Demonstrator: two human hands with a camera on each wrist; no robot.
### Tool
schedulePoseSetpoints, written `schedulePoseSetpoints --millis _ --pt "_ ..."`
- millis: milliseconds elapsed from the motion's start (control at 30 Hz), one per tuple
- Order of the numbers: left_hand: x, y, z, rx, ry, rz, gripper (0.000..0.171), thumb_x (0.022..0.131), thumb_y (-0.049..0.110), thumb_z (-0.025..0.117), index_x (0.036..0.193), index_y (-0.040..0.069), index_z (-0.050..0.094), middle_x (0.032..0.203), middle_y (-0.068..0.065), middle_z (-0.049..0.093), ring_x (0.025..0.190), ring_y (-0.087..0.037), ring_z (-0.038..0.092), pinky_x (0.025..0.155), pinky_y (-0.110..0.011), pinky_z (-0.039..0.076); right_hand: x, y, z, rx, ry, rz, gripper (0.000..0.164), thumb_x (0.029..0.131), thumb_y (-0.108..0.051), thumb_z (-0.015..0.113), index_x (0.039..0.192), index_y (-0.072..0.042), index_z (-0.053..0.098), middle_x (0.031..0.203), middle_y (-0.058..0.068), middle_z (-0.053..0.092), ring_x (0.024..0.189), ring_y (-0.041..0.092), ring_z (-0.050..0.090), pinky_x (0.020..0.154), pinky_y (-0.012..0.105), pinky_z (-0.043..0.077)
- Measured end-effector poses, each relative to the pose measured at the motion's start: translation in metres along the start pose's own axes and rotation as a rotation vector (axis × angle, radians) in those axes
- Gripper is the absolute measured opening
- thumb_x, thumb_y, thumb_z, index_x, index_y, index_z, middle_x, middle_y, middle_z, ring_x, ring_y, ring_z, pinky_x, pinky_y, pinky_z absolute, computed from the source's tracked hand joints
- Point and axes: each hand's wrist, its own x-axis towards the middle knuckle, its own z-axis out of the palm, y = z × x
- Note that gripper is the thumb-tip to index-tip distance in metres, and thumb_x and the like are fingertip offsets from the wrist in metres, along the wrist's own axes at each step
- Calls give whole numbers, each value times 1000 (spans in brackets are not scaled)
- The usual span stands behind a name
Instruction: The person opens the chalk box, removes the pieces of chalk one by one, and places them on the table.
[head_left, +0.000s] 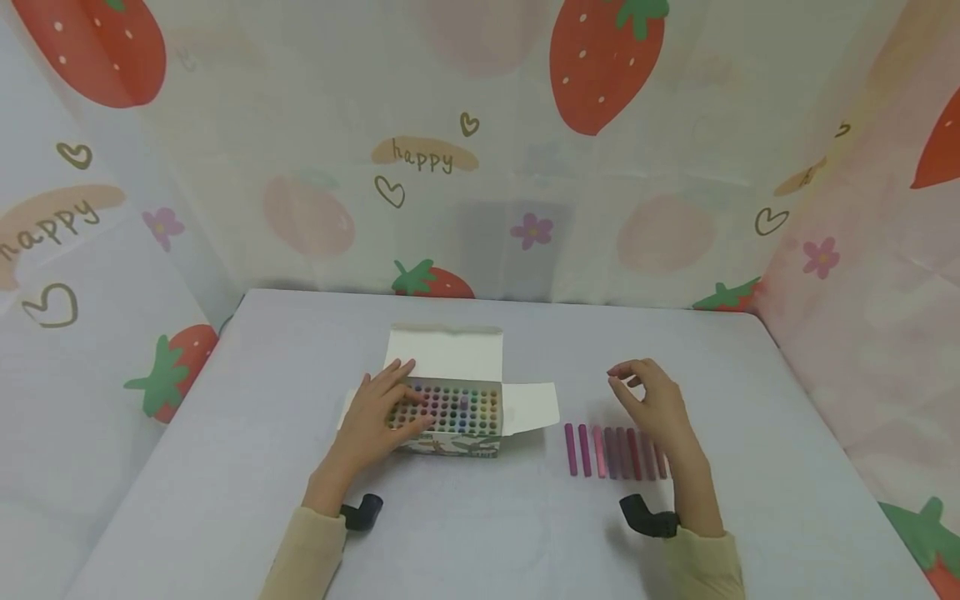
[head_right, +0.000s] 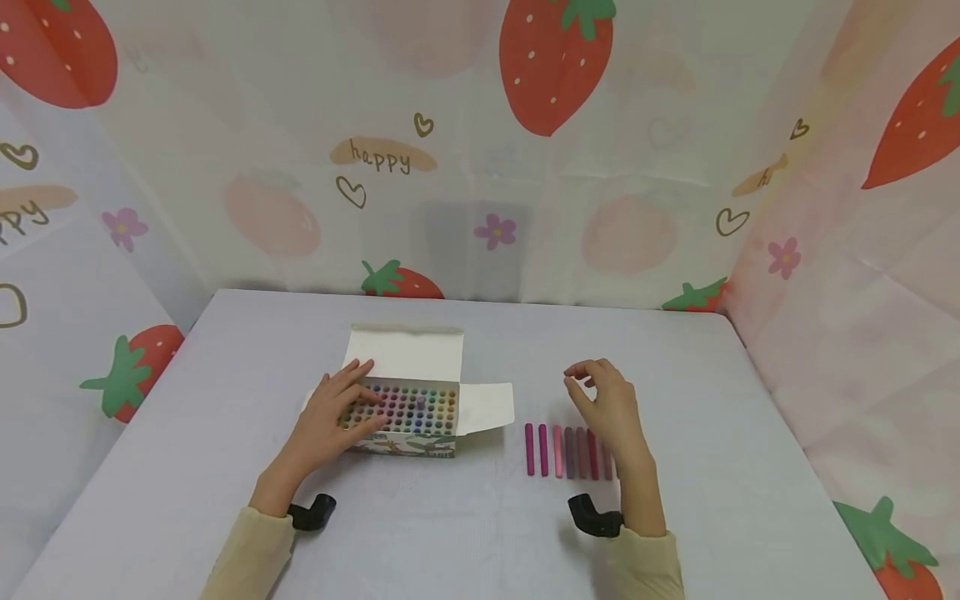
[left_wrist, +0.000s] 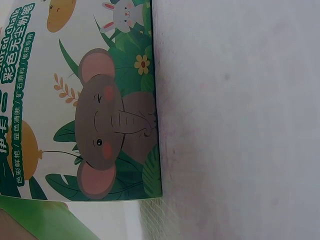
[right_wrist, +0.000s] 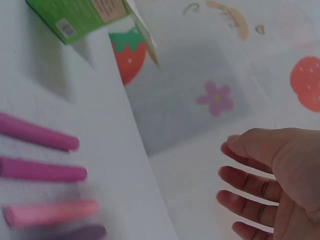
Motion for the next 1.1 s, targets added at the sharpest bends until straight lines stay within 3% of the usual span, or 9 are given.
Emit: schedulePoseSetpoints --millis 333,667,1100 --pt "0 1 -2 6 -1 -6 35 80 52 64 94 20 64 148 2 35 141 -22 22 111 -58 11 7 -30 30 50 -16 -111 15 88 -18 62 100 -10 66 101 6 62 91 23 58 65 30 43" --pt "0 1 -2 3 8 6 37 80 53 64 94 20 65 148 1 36 140 -23 23 110 -60 11 13 -63 62 53 -42 -227 11 86 -20 66 93 -14 70 94 2 63 82 19 57 74 37 43" --pt "-1 1 -2 7 2 -6 35 80 56 62 94 23 64 148 4 34 141 -18 21 112 -57 11 14 -95 101 -24 -69 -322 10 81 -23 71 89 -17 72 91 -1 61 84 19 54 80 44 41"
